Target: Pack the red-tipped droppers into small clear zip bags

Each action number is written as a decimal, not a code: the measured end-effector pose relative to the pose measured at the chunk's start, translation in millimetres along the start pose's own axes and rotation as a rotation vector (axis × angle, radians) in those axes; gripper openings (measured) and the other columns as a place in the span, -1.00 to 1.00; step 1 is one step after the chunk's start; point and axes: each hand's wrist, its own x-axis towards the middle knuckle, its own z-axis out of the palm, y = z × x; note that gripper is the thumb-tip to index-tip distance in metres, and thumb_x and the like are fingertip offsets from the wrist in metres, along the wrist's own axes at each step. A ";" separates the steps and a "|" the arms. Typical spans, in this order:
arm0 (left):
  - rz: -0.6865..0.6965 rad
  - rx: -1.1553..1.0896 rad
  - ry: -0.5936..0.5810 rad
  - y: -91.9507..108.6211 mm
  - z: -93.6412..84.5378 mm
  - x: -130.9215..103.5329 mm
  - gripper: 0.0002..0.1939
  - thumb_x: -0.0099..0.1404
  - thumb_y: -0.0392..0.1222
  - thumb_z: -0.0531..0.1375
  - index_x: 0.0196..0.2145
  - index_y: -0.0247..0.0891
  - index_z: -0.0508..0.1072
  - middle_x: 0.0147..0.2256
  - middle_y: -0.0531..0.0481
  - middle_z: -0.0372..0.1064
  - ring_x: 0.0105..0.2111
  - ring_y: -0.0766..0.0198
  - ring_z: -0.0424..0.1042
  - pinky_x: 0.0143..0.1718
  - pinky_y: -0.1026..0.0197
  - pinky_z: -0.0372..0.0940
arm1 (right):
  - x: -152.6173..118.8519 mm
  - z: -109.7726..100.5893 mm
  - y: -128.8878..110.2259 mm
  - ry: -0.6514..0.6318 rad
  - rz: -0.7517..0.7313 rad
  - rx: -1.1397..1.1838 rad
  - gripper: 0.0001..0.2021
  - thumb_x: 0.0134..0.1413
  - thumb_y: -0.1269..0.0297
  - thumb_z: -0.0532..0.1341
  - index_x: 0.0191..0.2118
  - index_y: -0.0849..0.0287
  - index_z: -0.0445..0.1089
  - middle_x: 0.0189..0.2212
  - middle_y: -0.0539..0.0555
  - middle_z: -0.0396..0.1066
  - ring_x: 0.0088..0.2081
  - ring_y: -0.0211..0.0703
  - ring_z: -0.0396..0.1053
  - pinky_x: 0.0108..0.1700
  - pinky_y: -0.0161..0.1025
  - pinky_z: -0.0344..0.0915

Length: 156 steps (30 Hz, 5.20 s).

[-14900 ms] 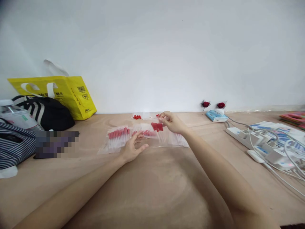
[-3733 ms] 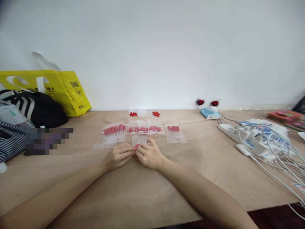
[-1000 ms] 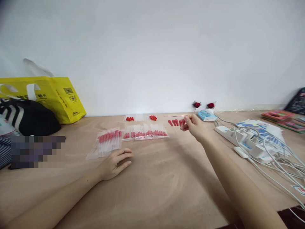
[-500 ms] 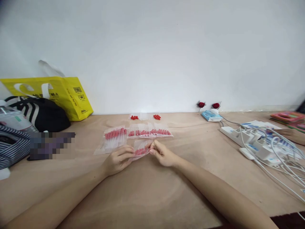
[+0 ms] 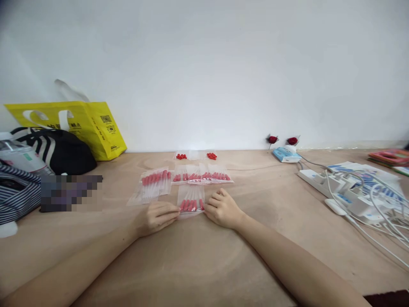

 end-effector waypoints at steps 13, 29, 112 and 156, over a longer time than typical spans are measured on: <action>0.005 -0.027 -0.012 -3.2 4.0 6.7 -0.90 0.18 -0.41 0.10 -0.43 -0.33 0.39 -0.47 -0.04 0.45 -0.49 0.30 0.39 -0.46 0.25 0.30 | 1.2 -2.2 -0.1 0.015 -0.112 -0.090 -0.72 0.05 0.51 0.00 -0.63 0.22 0.23 -0.67 -0.04 0.18 -0.53 -0.32 0.02 -0.31 -0.25 -0.04; -0.017 -0.013 -0.002 -4.1 5.1 7.1 -0.89 0.19 -0.37 0.08 -0.41 -0.30 0.40 -0.46 -0.02 0.45 -0.48 0.32 0.39 -0.44 0.26 0.30 | 39.4 23.3 -32.7 0.072 -0.060 -0.058 -0.80 0.05 0.42 0.07 -0.56 0.20 0.29 -0.61 -0.01 0.26 -0.46 -0.27 0.07 -0.36 -0.23 -0.10; -0.301 -0.167 -0.479 0.7 -21.1 7.0 -0.60 0.22 -0.35 0.00 -0.02 -0.03 0.30 0.13 -0.05 0.03 0.14 0.08 0.00 0.09 -0.16 -0.03 | -15.7 -3.6 20.7 -0.051 0.347 0.460 -0.70 -0.14 0.43 0.15 -0.19 0.11 0.37 -0.26 0.09 0.36 -0.21 -0.12 0.27 -0.13 -0.10 0.18; -0.406 -0.267 -0.243 7.7 -11.1 5.3 -0.71 0.13 -0.19 0.17 -0.16 -0.27 0.31 -0.23 -0.11 0.32 -0.23 0.22 0.34 -0.22 0.20 0.29 | 3.9 -1.2 -14.8 -0.066 0.577 0.747 -0.83 -0.17 0.37 0.26 -0.33 0.16 0.40 -0.39 0.02 0.36 -0.38 -0.27 0.34 -0.34 -0.34 0.28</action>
